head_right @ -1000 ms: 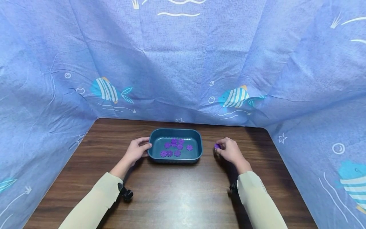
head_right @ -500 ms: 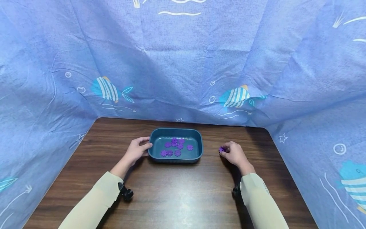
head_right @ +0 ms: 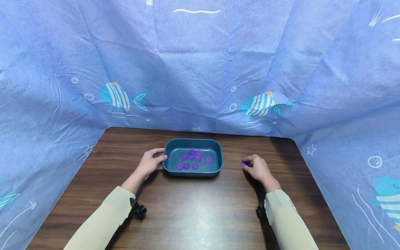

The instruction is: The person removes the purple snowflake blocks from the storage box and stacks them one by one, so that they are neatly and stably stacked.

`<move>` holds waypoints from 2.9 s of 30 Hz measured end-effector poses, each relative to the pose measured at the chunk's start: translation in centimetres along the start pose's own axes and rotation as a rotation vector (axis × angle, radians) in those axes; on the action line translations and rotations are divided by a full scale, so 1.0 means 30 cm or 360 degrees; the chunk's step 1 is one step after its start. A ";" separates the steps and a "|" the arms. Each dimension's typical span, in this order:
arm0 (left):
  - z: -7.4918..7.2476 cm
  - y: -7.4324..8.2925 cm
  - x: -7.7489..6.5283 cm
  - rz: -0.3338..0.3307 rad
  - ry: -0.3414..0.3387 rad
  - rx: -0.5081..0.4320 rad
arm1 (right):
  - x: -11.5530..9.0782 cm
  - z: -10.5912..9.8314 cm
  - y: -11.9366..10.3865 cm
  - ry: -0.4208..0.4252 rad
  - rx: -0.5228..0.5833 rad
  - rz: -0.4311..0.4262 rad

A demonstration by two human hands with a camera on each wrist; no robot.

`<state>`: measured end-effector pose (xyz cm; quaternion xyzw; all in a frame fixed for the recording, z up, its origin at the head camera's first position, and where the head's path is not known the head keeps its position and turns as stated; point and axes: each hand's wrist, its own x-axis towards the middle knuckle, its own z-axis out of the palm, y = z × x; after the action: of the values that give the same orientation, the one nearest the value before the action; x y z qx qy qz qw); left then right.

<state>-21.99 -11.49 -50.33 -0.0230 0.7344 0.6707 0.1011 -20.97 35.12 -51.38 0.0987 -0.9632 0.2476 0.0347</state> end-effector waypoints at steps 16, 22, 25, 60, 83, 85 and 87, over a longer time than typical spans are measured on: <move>-0.003 0.001 0.004 -0.0037 0.0017 -0.0002 | 0.012 0.001 0.005 -0.0041 -0.0021 0.0040; -0.008 0.006 0.008 -0.0057 -0.0003 -0.0035 | 0.012 -0.004 0.002 -0.0057 -0.0043 0.0020; -0.012 0.007 0.011 -0.0079 -0.0017 -0.0069 | 0.016 -0.011 -0.003 -0.0083 -0.0072 -0.0029; -0.017 0.009 0.018 -0.0133 -0.0025 -0.0133 | 0.189 -0.072 -0.342 -0.0118 -0.0002 -0.0491; -0.019 0.009 0.008 -0.0120 -0.0034 -0.0126 | 0.234 0.079 -0.483 -0.0386 -0.0190 -0.0525; -0.019 0.008 0.009 -0.0123 -0.0032 -0.0121 | 0.238 0.091 -0.487 -0.0405 -0.0234 -0.0512; -0.019 0.009 0.010 -0.0131 -0.0030 -0.0117 | 0.243 0.101 -0.489 -0.0421 -0.0268 -0.0491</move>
<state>-22.39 -11.99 -50.08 -0.0507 0.7067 0.6927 0.1346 -25.12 19.79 -46.30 0.2733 -0.9501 0.1429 -0.0464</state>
